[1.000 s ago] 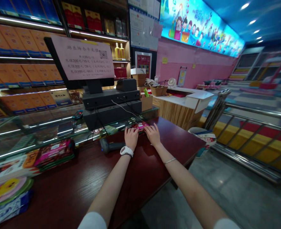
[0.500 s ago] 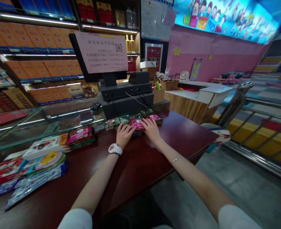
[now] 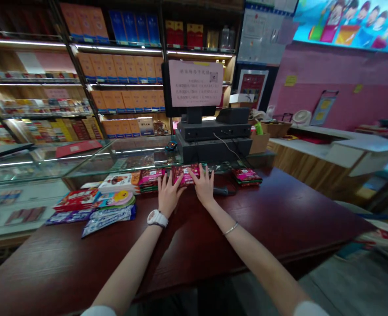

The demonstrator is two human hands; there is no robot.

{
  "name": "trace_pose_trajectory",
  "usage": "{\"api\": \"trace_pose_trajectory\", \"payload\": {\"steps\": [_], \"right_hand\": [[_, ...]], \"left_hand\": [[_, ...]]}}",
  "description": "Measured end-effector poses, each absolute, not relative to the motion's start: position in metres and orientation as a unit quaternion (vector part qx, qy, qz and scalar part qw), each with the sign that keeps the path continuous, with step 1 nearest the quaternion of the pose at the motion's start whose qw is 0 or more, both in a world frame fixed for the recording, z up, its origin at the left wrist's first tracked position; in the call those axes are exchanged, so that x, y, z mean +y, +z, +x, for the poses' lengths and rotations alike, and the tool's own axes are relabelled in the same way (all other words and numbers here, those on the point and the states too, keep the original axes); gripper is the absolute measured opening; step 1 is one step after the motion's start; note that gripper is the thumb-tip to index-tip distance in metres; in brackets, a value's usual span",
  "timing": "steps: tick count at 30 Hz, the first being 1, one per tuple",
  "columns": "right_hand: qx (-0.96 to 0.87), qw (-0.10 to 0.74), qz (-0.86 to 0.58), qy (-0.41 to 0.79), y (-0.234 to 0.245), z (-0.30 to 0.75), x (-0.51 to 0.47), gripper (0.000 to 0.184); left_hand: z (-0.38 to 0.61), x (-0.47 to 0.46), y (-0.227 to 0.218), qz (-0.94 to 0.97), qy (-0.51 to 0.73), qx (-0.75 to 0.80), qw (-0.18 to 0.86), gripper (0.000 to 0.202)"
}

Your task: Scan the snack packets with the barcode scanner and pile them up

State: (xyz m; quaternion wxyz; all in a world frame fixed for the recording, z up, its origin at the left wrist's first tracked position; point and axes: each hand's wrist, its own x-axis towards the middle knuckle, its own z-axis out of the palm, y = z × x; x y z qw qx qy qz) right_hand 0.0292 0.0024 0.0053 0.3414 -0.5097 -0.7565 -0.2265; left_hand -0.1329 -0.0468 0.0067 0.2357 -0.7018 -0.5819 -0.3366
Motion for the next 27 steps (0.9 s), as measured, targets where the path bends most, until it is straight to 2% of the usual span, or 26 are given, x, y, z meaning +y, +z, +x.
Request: {"api": "trace_pose_trajectory", "payload": {"steps": [9, 14, 21, 27], "right_hand": [[-0.758, 0.327, -0.527, -0.204, -0.002, 0.031, -0.002, 0.070], [-0.766, 0.374, -0.496, -0.165, -0.006, 0.038, 0.006, 0.069], [-0.798, 0.466, -0.381, -0.031, -0.019, 0.041, 0.013, 0.055], [-0.816, 0.465, -0.343, 0.005, -0.018, 0.044, 0.011, 0.052]], "left_hand": [[-0.132, -0.045, -0.001, -0.715, -0.379, -0.549, 0.209, 0.047], [-0.132, -0.043, -0.006, -0.710, -0.410, -0.534, 0.205, 0.042], [-0.140, -0.041, -0.014, -0.707, -0.424, -0.536, 0.183, 0.043], [-0.148, -0.038, -0.015, -0.695, -0.437, -0.540, 0.185, 0.043]]}}
